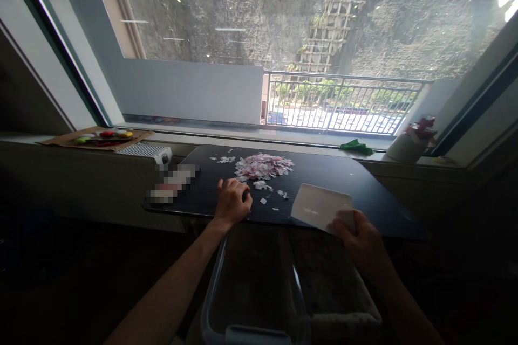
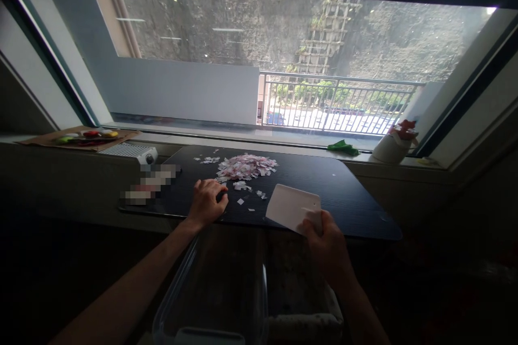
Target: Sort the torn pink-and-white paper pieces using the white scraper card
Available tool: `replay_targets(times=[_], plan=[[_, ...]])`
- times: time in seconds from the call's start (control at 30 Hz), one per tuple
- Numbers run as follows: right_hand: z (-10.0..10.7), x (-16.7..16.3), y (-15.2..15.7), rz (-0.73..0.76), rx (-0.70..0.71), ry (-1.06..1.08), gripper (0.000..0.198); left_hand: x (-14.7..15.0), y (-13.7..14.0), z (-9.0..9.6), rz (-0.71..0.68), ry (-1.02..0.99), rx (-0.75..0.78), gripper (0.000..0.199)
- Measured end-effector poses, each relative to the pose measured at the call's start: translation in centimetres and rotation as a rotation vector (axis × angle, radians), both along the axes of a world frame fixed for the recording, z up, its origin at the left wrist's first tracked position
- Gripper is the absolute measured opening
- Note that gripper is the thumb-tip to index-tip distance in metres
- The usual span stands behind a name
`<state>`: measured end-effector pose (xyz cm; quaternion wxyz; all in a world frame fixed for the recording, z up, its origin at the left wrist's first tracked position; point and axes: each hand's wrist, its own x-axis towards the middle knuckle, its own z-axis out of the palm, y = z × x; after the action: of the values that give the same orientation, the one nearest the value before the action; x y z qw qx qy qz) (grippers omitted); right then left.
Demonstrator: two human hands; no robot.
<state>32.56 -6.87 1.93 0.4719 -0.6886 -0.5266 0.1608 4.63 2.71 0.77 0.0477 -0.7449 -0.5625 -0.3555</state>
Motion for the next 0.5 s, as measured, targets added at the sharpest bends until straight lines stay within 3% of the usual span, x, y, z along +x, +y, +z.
replay_targets(times=[0.17, 0.5], plan=[[0.5, -0.3, -0.6, -0.041, -0.007, 0.097, 0.022, 0.0, 0.1, -0.1, -0.002, 0.004, -0.008, 0.012], [0.4, -2.2, -0.7, 0.08, -0.055, 0.226, 0.022, 0.0, 0.0, 0.0, 0.004, 0.003, -0.018, 0.011]])
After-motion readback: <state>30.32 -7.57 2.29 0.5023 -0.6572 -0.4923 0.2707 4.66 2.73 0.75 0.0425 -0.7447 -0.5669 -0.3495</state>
